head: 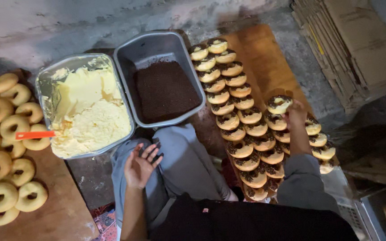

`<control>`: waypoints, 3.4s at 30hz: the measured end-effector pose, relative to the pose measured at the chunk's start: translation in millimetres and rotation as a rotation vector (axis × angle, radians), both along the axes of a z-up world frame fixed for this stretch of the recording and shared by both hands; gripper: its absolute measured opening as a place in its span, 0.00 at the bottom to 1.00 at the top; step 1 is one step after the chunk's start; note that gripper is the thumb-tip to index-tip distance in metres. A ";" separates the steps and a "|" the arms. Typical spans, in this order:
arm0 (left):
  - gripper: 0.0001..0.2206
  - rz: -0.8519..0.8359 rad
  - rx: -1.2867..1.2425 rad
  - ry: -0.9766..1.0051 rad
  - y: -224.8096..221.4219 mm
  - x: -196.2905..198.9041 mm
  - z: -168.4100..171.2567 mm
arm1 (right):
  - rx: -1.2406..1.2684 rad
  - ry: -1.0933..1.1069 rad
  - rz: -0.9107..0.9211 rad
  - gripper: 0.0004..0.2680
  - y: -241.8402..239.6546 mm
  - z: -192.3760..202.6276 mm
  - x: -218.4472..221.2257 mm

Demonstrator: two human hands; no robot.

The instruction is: The person repeatedly picks up plain donuts, dips the top into a pale yellow cream, then rolls the cream-coated surface in a dark crumb topping, and places the finished donut on a wooden board. The process is repeated for many donuts.

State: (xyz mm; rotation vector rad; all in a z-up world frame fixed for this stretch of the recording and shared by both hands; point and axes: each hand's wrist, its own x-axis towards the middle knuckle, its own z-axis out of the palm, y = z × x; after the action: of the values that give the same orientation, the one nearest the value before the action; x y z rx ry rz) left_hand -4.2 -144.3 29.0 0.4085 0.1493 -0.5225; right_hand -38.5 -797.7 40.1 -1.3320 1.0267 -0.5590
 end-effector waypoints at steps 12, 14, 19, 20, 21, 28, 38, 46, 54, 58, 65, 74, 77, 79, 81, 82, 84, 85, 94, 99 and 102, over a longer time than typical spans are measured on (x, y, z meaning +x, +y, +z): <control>0.19 0.021 -0.024 0.008 -2.4 -3.9 1.2 | -0.773 1.017 0.355 0.14 19.5 6.2 23.5; 0.19 0.030 -0.045 0.001 1.7 -7.2 -6.3 | -0.844 1.058 0.395 0.13 24.1 15.3 14.4; 0.16 0.272 0.034 0.029 60.6 -1.4 -48.9 | -1.138 0.694 0.194 0.12 69.4 15.9 -17.1; 0.14 0.420 0.079 -0.012 84.4 1.2 -59.0 | -1.053 0.578 0.200 0.11 78.9 15.0 -24.8; 0.14 0.568 0.125 -0.053 114.1 4.1 -67.3 | -0.964 0.466 0.206 0.10 88.1 14.2 -30.5; 0.17 1.059 1.256 0.774 280.2 -28.0 -78.6 | -1.284 0.120 0.117 0.03 143.7 23.6 -41.7; 0.21 1.206 0.936 0.529 402.8 44.3 -55.6 | -1.159 0.129 0.204 0.05 224.1 24.9 -19.3; 0.22 1.126 1.147 0.832 417.7 57.5 -61.6 | -1.211 0.117 0.345 0.05 261.2 12.1 5.5; 0.29 1.119 1.255 0.745 394.2 17.4 -85.3 | -0.973 0.140 0.409 0.06 279.5 8.2 11.0; 0.36 0.793 1.612 0.732 381.6 12.4 -93.5 | -0.717 0.111 0.370 0.07 295.9 -2.0 18.8; 0.27 0.790 1.026 0.150 293.1 21.7 -64.4 | -0.727 -0.081 0.676 0.07 389.2 3.2 36.0; 0.19 0.230 0.343 0.143 63.6 -93.0 30.3 | -0.057 -0.190 1.588 0.17 521.7 -2.8 40.2; 0.18 0.365 0.283 0.257 54.7 -101.4 40.2 | 0.035 -0.242 1.264 0.14 519.4 3.2 42.3; 0.18 0.495 0.285 0.265 55.4 -99.6 38.6 | -0.056 -0.277 1.138 0.18 523.3 16.0 35.6; 0.18 0.593 0.219 0.202 58.6 -94.3 36.0 | -0.150 -0.355 1.260 0.22 534.5 34.7 22.6; 0.19 0.566 0.187 0.186 60.2 -91.0 34.6 | -0.198 -0.412 1.446 0.24 540.8 44.3 12.9; 0.23 0.509 0.124 0.155 65.3 -84.2 30.5 | -0.360 -0.483 1.663 0.24 548.2 61.8 3.2; 0.24 0.505 0.144 0.174 68.8 -82.2 27.4 | -0.474 -0.499 1.689 0.23 550.0 68.0 2.3; 0.27 0.780 0.445 0.269 121.5 -17.8 -26.1 | -0.033 -0.019 1.257 0.18 489.2 71.3 53.5; 0.29 0.938 0.384 0.243 137.7 18.0 -27.2 | 0.071 -0.325 1.022 0.21 475.7 43.2 84.6; 0.30 0.991 0.257 0.184 146.7 22.4 -20.1 | 0.622 -0.587 1.137 0.18 497.6 16.8 86.9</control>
State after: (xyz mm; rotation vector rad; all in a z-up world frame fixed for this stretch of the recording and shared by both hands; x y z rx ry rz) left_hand 18.2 2.3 8.9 0.4795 0.5628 0.4445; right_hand 48.4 -300.1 56.9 -0.8899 -0.1332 0.2408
